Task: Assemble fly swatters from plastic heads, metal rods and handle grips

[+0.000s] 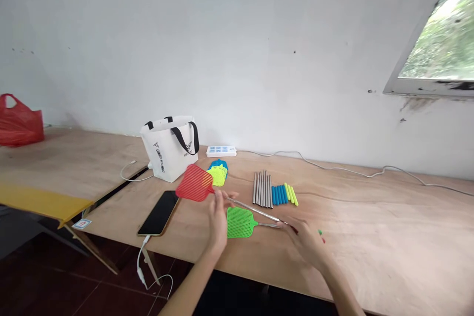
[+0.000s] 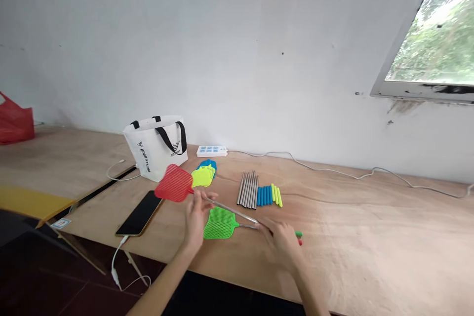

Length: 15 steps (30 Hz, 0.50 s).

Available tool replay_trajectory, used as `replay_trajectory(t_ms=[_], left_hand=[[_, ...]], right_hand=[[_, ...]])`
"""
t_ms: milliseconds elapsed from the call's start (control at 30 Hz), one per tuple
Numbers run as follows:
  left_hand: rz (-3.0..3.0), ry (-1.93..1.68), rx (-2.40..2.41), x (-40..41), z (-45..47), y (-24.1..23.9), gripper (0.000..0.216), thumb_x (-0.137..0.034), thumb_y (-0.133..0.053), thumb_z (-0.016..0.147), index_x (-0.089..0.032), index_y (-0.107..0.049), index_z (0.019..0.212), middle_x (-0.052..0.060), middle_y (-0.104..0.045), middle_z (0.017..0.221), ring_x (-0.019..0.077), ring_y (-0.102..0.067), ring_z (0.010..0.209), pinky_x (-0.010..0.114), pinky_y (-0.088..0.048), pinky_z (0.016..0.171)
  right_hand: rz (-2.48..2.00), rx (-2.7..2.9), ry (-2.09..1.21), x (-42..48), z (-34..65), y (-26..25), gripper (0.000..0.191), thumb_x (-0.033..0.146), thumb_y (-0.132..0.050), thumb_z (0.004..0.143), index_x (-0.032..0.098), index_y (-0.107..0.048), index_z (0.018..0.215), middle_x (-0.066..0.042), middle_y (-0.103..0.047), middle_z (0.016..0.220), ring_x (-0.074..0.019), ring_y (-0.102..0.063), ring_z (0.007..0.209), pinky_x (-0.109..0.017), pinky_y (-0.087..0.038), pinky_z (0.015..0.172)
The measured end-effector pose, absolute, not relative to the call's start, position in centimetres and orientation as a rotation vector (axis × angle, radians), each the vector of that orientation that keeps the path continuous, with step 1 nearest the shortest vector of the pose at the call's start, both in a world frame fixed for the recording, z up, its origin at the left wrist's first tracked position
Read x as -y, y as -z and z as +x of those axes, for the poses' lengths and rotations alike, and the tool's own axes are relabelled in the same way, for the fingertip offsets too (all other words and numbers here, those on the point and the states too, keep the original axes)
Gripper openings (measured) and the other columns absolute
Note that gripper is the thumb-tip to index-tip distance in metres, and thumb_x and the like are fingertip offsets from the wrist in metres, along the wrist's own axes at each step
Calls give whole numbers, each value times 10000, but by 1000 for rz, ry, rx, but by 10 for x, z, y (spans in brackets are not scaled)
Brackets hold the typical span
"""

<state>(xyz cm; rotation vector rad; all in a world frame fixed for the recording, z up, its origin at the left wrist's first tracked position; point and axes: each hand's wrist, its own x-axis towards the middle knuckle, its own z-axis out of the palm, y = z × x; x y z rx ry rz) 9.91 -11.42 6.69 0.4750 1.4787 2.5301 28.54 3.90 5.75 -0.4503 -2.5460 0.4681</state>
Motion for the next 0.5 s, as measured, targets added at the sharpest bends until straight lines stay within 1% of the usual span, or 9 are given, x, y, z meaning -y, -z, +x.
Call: replay_trajectory(t_ms=[67, 100, 233, 300, 400, 500], left_hand=[[520, -2421, -1478, 103, 124, -59, 488, -673, -594, 882, -189, -595, 825, 129, -762, 989, 247, -713, 941, 298, -543, 707], [541, -2366, -1457, 99, 136, -55, 485, -671, -579, 892, -190, -608, 840, 130, -760, 1023, 253, -712, 958, 307, -550, 718], [584, -2252, -1395, 91, 163, -48, 464, -652, -581, 900, -193, -643, 873, 120, -762, 1012, 262, -716, 955, 317, -556, 739], [599, -2247, -1393, 91, 163, -47, 437, -625, -604, 897, -192, -653, 876, 117, -762, 993, 265, -712, 967, 319, -552, 753], [618, -2234, -1395, 93, 155, -48, 430, -609, -619, 891, -184, -680, 871, 112, -759, 975, 264, -705, 967, 327, -544, 782], [622, -2225, -1404, 96, 147, -49, 453, -627, -649, 862, -178, -704, 858, 102, -754, 952, 258, -701, 940, 333, -534, 803]], right_hand=[[-419, 2572, -550, -23, 275, -56, 449, 452, -353, 1056, 253, -685, 828, -7, -726, 725, -188, -682, 645, -240, -398, 551], [-423, 2569, -593, -16, 271, -55, 435, 442, -349, 1059, 255, -694, 869, -10, -732, 736, -190, -689, 646, -242, -393, 544], [-444, 2491, -703, 1, 261, -50, 382, 410, -341, 1067, 278, -698, 1076, -14, -767, 804, -195, -730, 692, -234, -419, 567], [-428, 2479, -720, 3, 260, -46, 382, 411, -327, 1072, 283, -680, 1143, -17, -773, 815, -203, -738, 708, -227, -416, 560], [-405, 2479, -694, 5, 257, -41, 426, 427, -266, 1084, 274, -660, 1141, -22, -760, 780, -211, -725, 663, -227, -380, 521], [-390, 2518, -594, 8, 253, -38, 463, 450, -228, 1091, 256, -641, 1017, -6, -712, 681, -201, -691, 583, -233, -327, 494]])
